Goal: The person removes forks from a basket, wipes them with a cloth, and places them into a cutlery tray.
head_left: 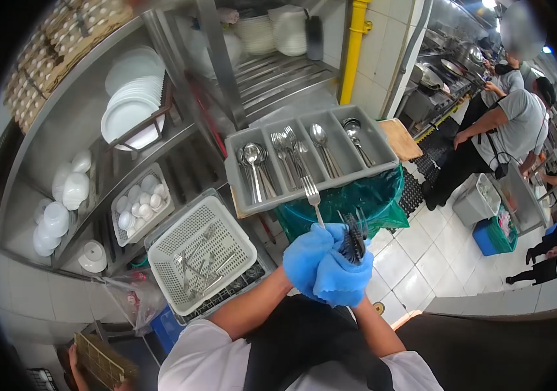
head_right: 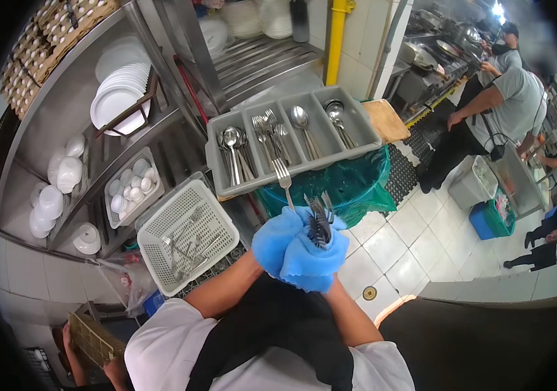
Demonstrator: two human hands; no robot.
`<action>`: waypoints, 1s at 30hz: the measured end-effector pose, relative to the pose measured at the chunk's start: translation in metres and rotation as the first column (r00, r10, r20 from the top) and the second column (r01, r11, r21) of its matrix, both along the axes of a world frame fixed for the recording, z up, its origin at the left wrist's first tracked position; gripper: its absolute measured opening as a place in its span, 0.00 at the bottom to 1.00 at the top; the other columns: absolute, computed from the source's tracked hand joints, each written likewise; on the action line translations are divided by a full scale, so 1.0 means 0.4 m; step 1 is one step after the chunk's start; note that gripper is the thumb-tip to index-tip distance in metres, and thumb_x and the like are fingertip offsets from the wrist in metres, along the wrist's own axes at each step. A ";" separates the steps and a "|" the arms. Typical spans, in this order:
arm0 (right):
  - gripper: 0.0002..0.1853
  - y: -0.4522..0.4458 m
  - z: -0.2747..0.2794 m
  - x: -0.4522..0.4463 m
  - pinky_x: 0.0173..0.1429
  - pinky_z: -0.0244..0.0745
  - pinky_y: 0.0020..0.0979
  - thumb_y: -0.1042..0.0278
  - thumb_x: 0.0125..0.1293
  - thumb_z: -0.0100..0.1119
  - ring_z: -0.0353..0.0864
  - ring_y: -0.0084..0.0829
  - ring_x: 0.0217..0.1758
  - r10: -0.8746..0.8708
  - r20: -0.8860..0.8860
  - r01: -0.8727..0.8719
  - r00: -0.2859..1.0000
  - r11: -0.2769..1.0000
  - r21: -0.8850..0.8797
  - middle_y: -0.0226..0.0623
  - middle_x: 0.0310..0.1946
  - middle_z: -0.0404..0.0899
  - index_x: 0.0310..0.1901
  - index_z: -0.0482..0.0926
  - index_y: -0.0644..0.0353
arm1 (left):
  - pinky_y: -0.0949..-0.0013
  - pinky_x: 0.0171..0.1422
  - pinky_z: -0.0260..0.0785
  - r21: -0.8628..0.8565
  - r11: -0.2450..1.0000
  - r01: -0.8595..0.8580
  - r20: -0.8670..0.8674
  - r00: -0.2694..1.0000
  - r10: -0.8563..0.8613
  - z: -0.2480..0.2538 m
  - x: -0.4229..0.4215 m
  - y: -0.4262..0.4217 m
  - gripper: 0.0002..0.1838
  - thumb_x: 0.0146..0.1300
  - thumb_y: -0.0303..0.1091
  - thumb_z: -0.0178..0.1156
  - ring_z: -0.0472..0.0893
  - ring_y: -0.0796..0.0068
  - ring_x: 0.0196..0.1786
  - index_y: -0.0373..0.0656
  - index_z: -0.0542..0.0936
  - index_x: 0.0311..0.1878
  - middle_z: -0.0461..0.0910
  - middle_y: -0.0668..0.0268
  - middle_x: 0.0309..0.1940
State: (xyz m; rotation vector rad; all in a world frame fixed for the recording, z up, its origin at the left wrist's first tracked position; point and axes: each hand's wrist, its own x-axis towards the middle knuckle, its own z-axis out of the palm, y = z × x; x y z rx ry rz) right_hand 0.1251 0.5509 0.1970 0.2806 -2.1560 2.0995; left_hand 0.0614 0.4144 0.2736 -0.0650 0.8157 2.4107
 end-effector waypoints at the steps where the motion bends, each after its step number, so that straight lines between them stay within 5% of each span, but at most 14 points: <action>1: 0.14 0.000 0.001 -0.001 0.53 0.80 0.30 0.70 0.71 0.57 0.82 0.31 0.49 0.004 0.009 -0.004 1.000 1.000 -0.005 0.38 0.47 0.81 0.55 0.78 0.63 | 0.62 0.43 0.80 0.001 1.000 0.004 -0.002 1.000 -0.004 0.027 -0.005 -0.004 0.18 0.62 0.33 0.60 0.84 0.66 0.35 0.37 0.80 0.53 0.83 0.55 0.33; 2: 0.14 -0.003 0.002 0.003 0.53 0.80 0.30 0.70 0.71 0.57 0.82 0.31 0.49 0.009 0.015 -0.009 1.000 1.000 -0.011 0.38 0.47 0.81 0.55 0.78 0.63 | 0.63 0.41 0.79 -0.711 0.696 -0.099 -0.415 0.858 -0.303 0.054 -0.019 -0.007 0.14 0.65 0.38 0.58 0.84 0.65 0.35 0.37 0.80 0.45 0.83 0.54 0.32; 3: 0.14 -0.009 0.002 0.007 0.53 0.80 0.30 0.70 0.71 0.57 0.82 0.31 0.49 0.015 0.026 -0.015 1.000 1.000 -0.018 0.38 0.47 0.81 0.55 0.77 0.62 | 0.64 0.39 0.78 -0.867 -0.019 -0.499 -0.348 0.631 -0.693 0.082 -0.032 -0.009 0.15 0.68 0.42 0.56 0.85 0.63 0.34 0.38 0.80 0.37 0.83 0.53 0.30; 4: 0.14 -0.013 0.003 0.009 0.53 0.80 0.31 0.70 0.71 0.57 0.82 0.31 0.50 0.025 0.036 -0.024 0.999 0.999 -0.028 0.38 0.48 0.80 0.55 0.77 0.62 | 0.63 0.39 0.78 -0.771 -0.096 -0.629 -0.384 0.581 -0.718 0.072 -0.057 -0.014 0.15 0.67 0.42 0.56 0.84 0.63 0.34 0.38 0.80 0.37 0.82 0.53 0.30; 7: 0.14 -0.016 -0.003 0.013 0.54 0.80 0.31 0.70 0.71 0.57 0.81 0.30 0.50 0.069 0.090 -0.058 0.994 0.991 -0.117 0.37 0.48 0.80 0.56 0.77 0.62 | 0.61 0.38 0.77 -0.609 0.601 -0.518 -0.709 0.695 -0.119 -0.020 -0.198 -0.028 0.13 0.66 0.40 0.56 0.83 0.61 0.33 0.38 0.79 0.35 0.82 0.54 0.29; 8: 0.14 -0.007 -0.012 0.010 0.54 0.80 0.31 0.70 0.71 0.57 0.81 0.30 0.50 0.114 0.131 -0.085 0.985 0.974 -0.210 0.37 0.48 0.80 0.56 0.77 0.62 | 0.60 0.37 0.76 -0.420 0.837 -0.351 -0.579 0.814 0.050 -0.033 -0.240 -0.036 0.13 0.65 0.40 0.56 0.82 0.60 0.32 0.38 0.79 0.35 0.81 0.54 0.28; 10: 0.14 0.019 -0.049 -0.013 0.55 0.80 0.31 0.69 0.71 0.57 0.81 0.30 0.51 0.255 0.187 -0.144 0.949 0.874 -0.465 0.37 0.49 0.80 0.56 0.76 0.62 | 0.59 0.36 0.75 -0.132 0.987 -0.092 -0.368 0.929 0.037 -0.041 -0.257 -0.041 0.12 0.64 0.38 0.56 0.82 0.59 0.31 0.38 0.79 0.34 0.81 0.54 0.28; 12: 0.14 0.055 -0.120 -0.032 0.55 0.80 0.31 0.69 0.71 0.57 0.81 0.30 0.51 0.341 0.192 -0.166 0.920 0.784 -0.598 0.37 0.49 0.80 0.56 0.76 0.61 | 0.57 0.36 0.75 -0.124 0.992 -0.014 -0.319 0.947 -0.027 -0.062 -0.185 -0.028 0.11 0.63 0.37 0.56 0.81 0.58 0.30 0.39 0.79 0.34 0.80 0.55 0.27; 14: 0.16 0.048 -0.172 -0.013 0.56 0.79 0.29 0.70 0.71 0.57 0.80 0.29 0.51 0.131 0.179 -0.075 0.975 0.953 -0.294 0.37 0.50 0.79 0.58 0.75 0.61 | 0.56 0.35 0.74 -0.371 0.918 -0.141 -0.433 0.901 -0.037 -0.086 -0.090 -0.002 0.10 0.62 0.36 0.56 0.80 0.57 0.29 0.39 0.79 0.33 0.80 0.55 0.27; 17: 0.17 0.014 -0.069 0.036 0.57 0.78 0.29 0.71 0.70 0.58 0.80 0.29 0.52 -0.033 0.100 0.043 0.994 0.994 -0.099 0.37 0.51 0.79 0.59 0.74 0.61 | 0.54 0.34 0.72 -0.690 0.453 -0.565 -0.721 0.593 -0.359 -0.139 -0.030 0.035 0.09 0.61 0.35 0.57 0.79 0.55 0.28 0.39 0.78 0.32 0.79 0.55 0.26; 19: 0.18 0.005 -0.039 0.054 0.57 0.78 0.29 0.71 0.70 0.58 0.80 0.29 0.53 -0.047 0.097 0.054 0.994 0.996 -0.076 0.37 0.51 0.79 0.60 0.74 0.61 | 0.52 0.33 0.72 -0.608 0.254 -0.752 -0.740 0.421 -0.525 -0.152 -0.040 0.030 0.08 0.60 0.34 0.57 0.78 0.54 0.27 0.39 0.78 0.31 0.78 0.56 0.25; 22: 0.19 -0.004 0.006 0.076 0.58 0.78 0.30 0.71 0.69 0.58 0.80 0.29 0.53 -0.036 0.109 0.041 0.993 0.998 -0.040 0.36 0.52 0.79 0.61 0.73 0.61 | 0.54 0.39 0.72 -0.430 0.251 -0.867 -0.761 0.199 -0.617 -0.081 -0.036 -0.016 0.06 0.59 0.32 0.57 0.80 0.58 0.33 0.39 0.79 0.32 0.78 0.60 0.26; 26: 0.21 -0.012 0.066 0.089 0.60 0.77 0.30 0.72 0.69 0.59 0.80 0.29 0.54 -0.014 0.155 0.015 0.988 1.000 -0.003 0.36 0.53 0.79 0.62 0.72 0.61 | 0.65 0.43 0.72 -0.598 -0.001 -0.802 -0.543 0.406 -0.735 -0.141 -0.058 -0.013 0.07 0.62 0.32 0.58 0.77 0.67 0.39 0.44 0.76 0.42 0.75 0.61 0.35; 30: 0.23 -0.031 0.141 0.078 0.61 0.77 0.30 0.73 0.68 0.60 0.79 0.29 0.55 -0.007 0.202 0.031 0.979 0.992 -0.119 0.36 0.54 0.79 0.64 0.71 0.61 | 0.68 0.44 0.72 -0.494 0.288 -0.820 -0.811 0.315 -0.493 -0.154 -0.078 -0.045 0.09 0.62 0.31 0.60 0.76 0.70 0.40 0.43 0.75 0.44 0.75 0.62 0.37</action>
